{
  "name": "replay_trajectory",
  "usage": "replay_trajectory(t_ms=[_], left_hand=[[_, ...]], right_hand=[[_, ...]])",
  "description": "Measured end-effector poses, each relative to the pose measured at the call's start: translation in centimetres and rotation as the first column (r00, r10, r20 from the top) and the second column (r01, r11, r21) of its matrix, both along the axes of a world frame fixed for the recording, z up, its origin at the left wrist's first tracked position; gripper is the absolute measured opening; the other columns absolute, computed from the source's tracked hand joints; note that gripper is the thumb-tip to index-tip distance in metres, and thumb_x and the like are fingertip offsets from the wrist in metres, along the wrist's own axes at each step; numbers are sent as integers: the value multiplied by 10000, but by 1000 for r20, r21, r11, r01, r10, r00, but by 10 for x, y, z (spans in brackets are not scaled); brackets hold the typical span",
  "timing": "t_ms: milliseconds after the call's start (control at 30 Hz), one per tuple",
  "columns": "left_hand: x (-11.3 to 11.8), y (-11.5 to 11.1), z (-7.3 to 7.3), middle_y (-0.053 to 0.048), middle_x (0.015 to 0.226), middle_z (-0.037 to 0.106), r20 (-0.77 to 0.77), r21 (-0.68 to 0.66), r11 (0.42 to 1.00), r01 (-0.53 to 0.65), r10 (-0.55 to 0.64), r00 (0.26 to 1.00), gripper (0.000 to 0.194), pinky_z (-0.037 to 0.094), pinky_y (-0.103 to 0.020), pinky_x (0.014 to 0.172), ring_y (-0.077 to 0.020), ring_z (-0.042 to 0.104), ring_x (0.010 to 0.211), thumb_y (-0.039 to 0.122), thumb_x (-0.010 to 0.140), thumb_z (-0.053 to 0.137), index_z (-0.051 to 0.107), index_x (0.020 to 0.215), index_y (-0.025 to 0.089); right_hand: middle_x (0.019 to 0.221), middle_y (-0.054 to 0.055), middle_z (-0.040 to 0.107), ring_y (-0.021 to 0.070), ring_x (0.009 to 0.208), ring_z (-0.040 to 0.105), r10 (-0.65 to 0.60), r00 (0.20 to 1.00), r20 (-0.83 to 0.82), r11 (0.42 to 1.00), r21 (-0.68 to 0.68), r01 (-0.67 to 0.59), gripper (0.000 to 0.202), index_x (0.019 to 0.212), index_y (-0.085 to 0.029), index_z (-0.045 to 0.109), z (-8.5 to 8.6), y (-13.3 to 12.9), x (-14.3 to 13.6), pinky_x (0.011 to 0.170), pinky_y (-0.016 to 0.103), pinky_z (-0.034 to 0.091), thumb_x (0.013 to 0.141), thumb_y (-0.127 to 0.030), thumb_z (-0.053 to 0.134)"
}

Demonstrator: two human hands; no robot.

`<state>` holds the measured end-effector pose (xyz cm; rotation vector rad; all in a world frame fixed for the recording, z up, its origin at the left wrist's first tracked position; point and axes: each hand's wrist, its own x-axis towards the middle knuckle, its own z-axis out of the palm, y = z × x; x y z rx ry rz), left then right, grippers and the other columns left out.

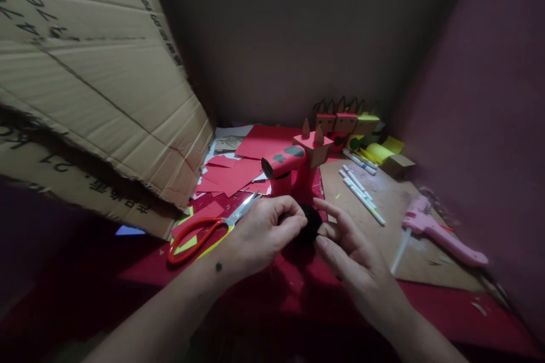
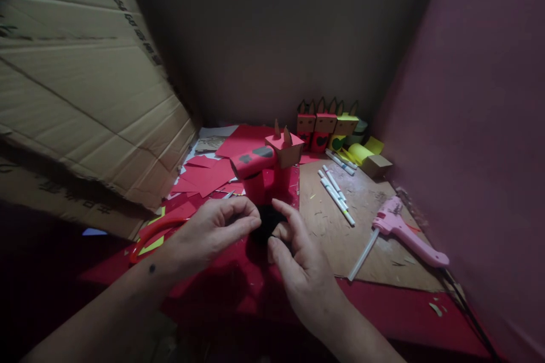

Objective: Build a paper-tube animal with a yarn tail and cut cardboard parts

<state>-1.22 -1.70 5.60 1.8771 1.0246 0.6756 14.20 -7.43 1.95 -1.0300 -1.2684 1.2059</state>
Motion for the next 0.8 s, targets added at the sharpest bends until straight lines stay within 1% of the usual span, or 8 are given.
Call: replay_trajectory(t_ms=[167,333,467,567,633,700,733,800], left_hand=[[1,-4,2,39,606,519,-77,168,986,-14,27,997,161,340,-193,502,-89,443,553,243,820,451,557,717,179],[3,-7,0,43,636,543,-92,230,973,5,17,996,135,356,-186,520,-84,471,573,196,819,452,540,718,183],[2,-3,1,39,623,531,-101,232,973,9,15,995,145,361,-193,520,-86,463,567,206,827,462,537,704,180],[-4,-1,7,37,673,522,-16,236,969,-77,83,996,71,367,-193,497,-83,455,550,232,832,487,546,848,195],[-8,-6,12,23,786,539,81,318,924,-211,196,977,160,383,-196,504,-72,457,541,227,827,512,524,987,217],[-9,-14,15,1,915,545,130,434,851,-294,263,956,217,404,-201,538,-61,464,551,203,818,533,520,1032,233],[-9,-19,15,-6,962,543,126,475,833,-285,257,958,214,414,-202,562,-61,473,570,190,815,537,527,1024,235],[-6,-28,11,-14,998,545,79,467,861,-200,185,980,209,430,-207,607,-74,502,626,183,820,528,523,1022,236]], right_hand=[[512,-89,340,33,418,229,-23,975,-221,980,-197,-21,180,945,-211,586,-4,2,2,373,149,192,813,-332,566],[410,-99,309,22,353,197,-77,980,-185,959,-283,22,226,700,-167,623,-1,7,-3,335,165,152,712,-390,655],[396,-99,320,20,337,202,-124,976,-180,957,-283,69,242,674,-159,632,1,9,-4,326,168,148,664,-395,686],[401,-98,327,17,336,197,-131,972,-195,955,-289,71,248,669,-154,631,1,9,-2,328,169,140,667,-397,680],[406,-98,329,16,338,196,-129,970,-207,958,-279,68,245,664,-154,626,1,9,-1,330,168,138,662,-392,684],[406,-100,323,18,339,192,-126,968,-216,960,-274,64,239,666,-157,621,1,9,0,331,169,135,664,-388,684],[405,-100,318,19,341,190,-124,968,-217,960,-273,62,237,664,-159,617,1,9,0,333,171,133,670,-387,681],[409,-100,309,21,350,186,-120,970,-214,961,-268,59,232,666,-162,612,2,9,-1,339,172,132,688,-385,672]])
